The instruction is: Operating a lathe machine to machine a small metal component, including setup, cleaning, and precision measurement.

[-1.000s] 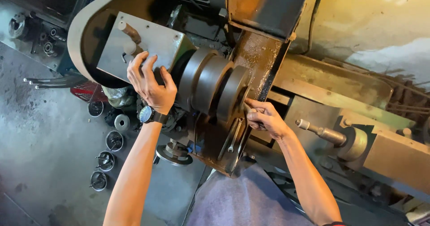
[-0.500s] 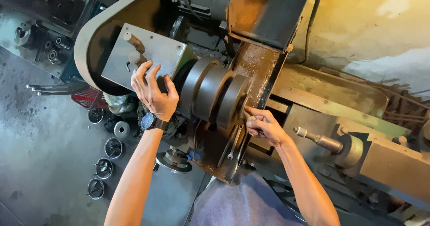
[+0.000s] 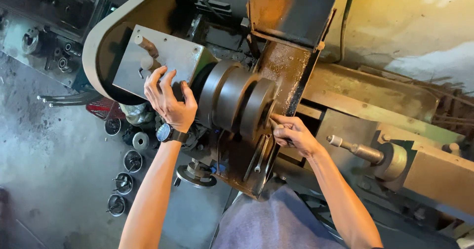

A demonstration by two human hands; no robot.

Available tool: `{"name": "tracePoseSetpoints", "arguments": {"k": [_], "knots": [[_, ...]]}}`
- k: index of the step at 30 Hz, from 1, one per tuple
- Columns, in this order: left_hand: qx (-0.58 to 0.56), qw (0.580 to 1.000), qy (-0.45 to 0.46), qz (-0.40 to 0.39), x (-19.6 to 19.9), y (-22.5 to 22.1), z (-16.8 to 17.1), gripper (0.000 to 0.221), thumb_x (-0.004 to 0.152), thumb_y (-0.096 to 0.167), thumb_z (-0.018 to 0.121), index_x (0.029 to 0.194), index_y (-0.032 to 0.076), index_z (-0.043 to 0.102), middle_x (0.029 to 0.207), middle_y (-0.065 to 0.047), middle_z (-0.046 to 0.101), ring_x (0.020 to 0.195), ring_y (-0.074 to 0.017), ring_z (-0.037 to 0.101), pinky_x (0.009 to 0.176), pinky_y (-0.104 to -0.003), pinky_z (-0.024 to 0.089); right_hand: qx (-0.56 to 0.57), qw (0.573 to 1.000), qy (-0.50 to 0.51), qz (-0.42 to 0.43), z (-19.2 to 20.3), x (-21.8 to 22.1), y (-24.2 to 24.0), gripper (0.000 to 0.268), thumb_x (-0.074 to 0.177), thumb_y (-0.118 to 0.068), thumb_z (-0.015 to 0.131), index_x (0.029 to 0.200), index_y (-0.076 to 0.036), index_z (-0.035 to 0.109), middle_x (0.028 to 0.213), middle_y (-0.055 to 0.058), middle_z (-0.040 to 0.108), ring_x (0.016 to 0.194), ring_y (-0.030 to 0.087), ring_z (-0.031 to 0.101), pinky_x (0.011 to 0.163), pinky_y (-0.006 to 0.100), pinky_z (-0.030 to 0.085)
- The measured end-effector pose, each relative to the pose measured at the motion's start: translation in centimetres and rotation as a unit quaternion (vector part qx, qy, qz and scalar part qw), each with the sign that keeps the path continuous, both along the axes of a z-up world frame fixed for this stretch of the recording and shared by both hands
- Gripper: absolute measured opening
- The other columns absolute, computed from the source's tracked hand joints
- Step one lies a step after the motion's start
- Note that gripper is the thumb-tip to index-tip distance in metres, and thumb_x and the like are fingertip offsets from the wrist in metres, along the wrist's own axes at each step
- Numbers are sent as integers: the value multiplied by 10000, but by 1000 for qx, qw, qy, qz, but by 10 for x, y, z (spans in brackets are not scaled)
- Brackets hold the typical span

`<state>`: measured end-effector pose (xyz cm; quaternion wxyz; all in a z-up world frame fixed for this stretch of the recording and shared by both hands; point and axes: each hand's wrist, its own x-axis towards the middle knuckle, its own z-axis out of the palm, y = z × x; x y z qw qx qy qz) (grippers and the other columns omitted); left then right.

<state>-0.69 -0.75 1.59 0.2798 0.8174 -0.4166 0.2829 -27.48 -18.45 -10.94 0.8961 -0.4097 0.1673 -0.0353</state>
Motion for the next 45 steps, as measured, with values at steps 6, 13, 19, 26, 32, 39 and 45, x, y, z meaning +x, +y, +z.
{"name": "tracePoseSetpoints", "arguments": {"k": [6,13,19,26,32,39,45], "knots": [[-3,1000,-1,2,-1,-2,-1,351,880,22,721,1217,30,621,1365,-150,554,1284,-403,511,1136,-527,387,21,1000,-1,6,5,0,-2,524,885,-37,614,1401,39,562,713,-40,417,576,70,386,497,241,338],[-1,1000,-4,3,2,-1,-2,357,876,26,720,1218,26,615,1353,-163,558,1266,-404,516,1122,-522,387,54,998,-20,13,-4,-1,-2,365,915,-27,614,1272,42,608,724,-41,404,571,63,366,497,237,310],[7,1000,-7,5,1,0,-3,360,882,26,718,1225,31,611,1360,-156,561,1270,-398,517,1124,-517,385,65,998,-10,16,2,-1,-1,419,892,-13,605,1310,7,592,721,-50,398,562,53,367,484,223,307],[3,1000,-4,2,1,0,-2,363,872,16,714,1221,27,613,1358,-164,557,1254,-403,513,1107,-517,391,89,995,-35,15,-14,-2,0,416,944,-11,618,1344,76,545,757,-41,411,591,63,376,509,230,325],[7,1000,-11,-5,-1,-1,0,363,878,2,713,1225,20,610,1352,-168,554,1251,-404,509,1101,-519,391,47,999,-15,10,14,3,-1,514,876,-17,612,1388,6,568,719,-39,447,550,62,420,480,223,334],[6,1000,-9,-3,-1,-2,1,367,881,9,713,1233,24,606,1356,-167,556,1263,-403,514,1115,-517,390,40,999,-27,20,-3,3,-1,393,914,7,628,1305,34,596,740,-57,440,585,41,410,495,219,331],[8,1000,-7,-2,-1,-1,0,375,884,15,717,1241,24,604,1360,-168,555,1268,-400,513,1117,-520,388,34,999,-23,19,5,1,-1,468,906,14,622,1371,11,566,729,-52,452,569,46,413,479,215,328]]}}
